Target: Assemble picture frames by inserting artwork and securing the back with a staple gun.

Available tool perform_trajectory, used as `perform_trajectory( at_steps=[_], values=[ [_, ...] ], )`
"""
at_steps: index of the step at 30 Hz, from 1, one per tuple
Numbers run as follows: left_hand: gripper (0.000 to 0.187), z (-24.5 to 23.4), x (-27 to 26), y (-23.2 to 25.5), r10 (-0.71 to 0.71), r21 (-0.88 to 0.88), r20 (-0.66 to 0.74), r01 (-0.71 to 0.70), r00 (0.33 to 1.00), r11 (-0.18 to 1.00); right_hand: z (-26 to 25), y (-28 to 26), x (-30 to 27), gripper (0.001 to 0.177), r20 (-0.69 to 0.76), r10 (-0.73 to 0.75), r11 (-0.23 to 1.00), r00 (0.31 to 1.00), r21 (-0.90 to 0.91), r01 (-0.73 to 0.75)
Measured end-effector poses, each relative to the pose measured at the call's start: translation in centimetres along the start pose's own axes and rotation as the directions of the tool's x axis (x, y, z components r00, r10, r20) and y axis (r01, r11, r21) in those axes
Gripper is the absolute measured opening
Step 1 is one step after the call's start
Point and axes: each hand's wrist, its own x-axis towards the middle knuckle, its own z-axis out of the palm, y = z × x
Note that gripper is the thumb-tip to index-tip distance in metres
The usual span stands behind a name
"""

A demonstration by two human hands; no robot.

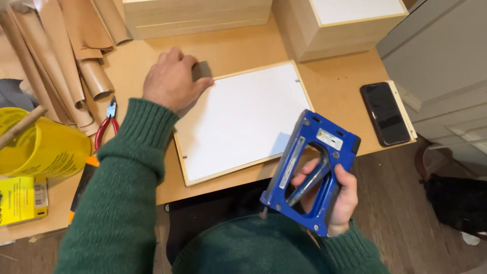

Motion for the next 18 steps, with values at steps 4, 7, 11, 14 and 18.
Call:
perform_trajectory(
  at_steps=[4, 7, 11, 14, 18],
  values=[
    [0.064, -1.7, -4.9, 0.0, -0.14, 0.124, 0.011, 0.138, 0.99, 0.983, 1.2, -0.4, 1.4, 0.056, 0.055, -0.021, 0.999, 0.998, -0.041, 0.023],
    [0.057, -0.9, -9.8, -0.5, -0.146, 0.195, -0.145, 0.173, 0.979, 0.965, 1.3, -0.9, 3.9, 0.054, 0.063, -0.026, 0.999, 0.998, -0.035, 0.028],
    [0.061, -1.8, -13.9, 1.7, -0.316, 0.1, -0.11, 0.327, 0.942, 0.94, 1.0, -2.1, 9.5, 0.053, 0.136, 0.011, 0.997, 0.991, -0.081, 0.0],
    [0.076, -1.6, -16.4, 2.3, -0.361, -0.027, -0.053, 0.36, 0.931, 0.932, 1.3, -3.3, 13.8, 0.052, 0.248, 0.053, 0.989, 0.967, -0.146, -0.017],
    [0.086, -1.3, -19.2, 0.0, -0.059, -0.298, -0.199, -0.003, 0.978, 0.955, 1.9, -5.0, 16.4, 0.053, 0.349, 0.113, 0.976, 0.93, -0.216, -0.037]
  ],
)
